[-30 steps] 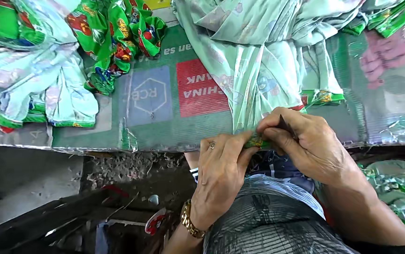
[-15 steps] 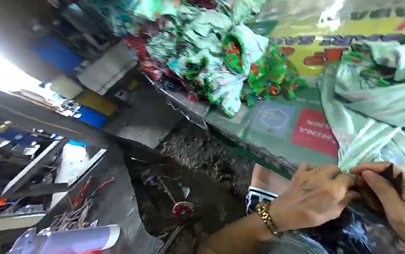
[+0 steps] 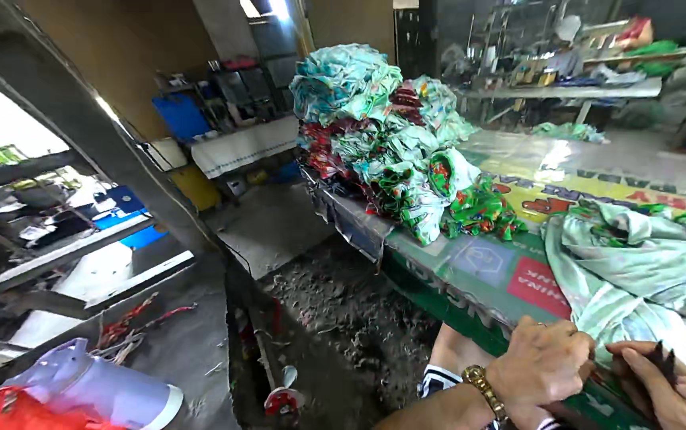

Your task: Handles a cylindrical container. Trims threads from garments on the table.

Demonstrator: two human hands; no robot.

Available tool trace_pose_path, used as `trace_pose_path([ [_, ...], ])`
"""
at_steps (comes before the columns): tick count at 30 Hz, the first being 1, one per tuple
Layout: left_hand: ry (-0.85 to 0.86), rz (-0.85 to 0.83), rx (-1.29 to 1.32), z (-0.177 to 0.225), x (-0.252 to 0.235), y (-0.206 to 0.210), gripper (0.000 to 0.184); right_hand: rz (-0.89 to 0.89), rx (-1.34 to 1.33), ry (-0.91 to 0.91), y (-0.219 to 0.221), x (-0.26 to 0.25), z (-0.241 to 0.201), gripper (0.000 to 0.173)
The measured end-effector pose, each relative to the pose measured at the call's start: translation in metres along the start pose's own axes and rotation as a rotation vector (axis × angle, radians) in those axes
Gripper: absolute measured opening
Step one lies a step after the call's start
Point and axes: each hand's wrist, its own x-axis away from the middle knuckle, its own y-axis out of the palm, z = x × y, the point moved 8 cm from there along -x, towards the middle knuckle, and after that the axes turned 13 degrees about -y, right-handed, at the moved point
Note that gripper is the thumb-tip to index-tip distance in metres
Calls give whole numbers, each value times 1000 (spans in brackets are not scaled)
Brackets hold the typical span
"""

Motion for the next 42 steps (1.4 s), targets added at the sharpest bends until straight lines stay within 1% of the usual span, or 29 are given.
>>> trace_pose_path([
  [5,45,190,14,1,14,-2,11,3,43,-22,-2,3,-3,18],
  [8,49,270,-5,0,21,-10,12,-34,192,-22,4,3,-5,18],
  [10,45,274,-55,1,24,-12,14,-90,307,2,6,4,-3,19],
  [13,71,298,-142,2,26,-9,12,-174,336,20,8,5,-1,16],
  [17,95,329,-144,-2,31,-10,10,-203,360,-73,11,10,-6,16],
  [21,95,294,-134,-8,32,-11,9,-204,463,-150,17,15,-9,17],
  [23,95,286,-122,-12,32,-8,12,-200,483,-174,17,15,-8,18],
  [25,90,274,-75,-15,32,-8,17,-203,482,-191,17,15,-6,17],
  [29,55,221,48,-18,30,-12,19,-226,566,-255,23,16,-8,18],
  [30,50,204,111,-18,30,-13,18,-224,600,-272,25,16,-10,18],
  [32,54,158,339,-18,30,-16,18,-208,650,-288,28,14,-13,18],
  [34,69,116,557,-22,31,-13,25,-195,666,-264,28,12,-13,20],
  [35,80,139,573,-25,31,-12,25,-194,691,-249,27,12,-13,21],
  [36,87,185,510,-28,32,-10,23,-191,732,-248,27,12,-13,19],
  [37,95,232,385,-31,32,-10,21,-190,784,-260,28,12,-14,15],
  [38,108,260,239,-32,32,-8,25,-181,825,-276,29,11,-16,11],
  [40,130,251,22,-31,31,-3,29,-163,834,-294,29,11,-18,8],
  [42,121,241,24,-32,29,-3,23,-141,746,-269,24,10,-13,4],
])
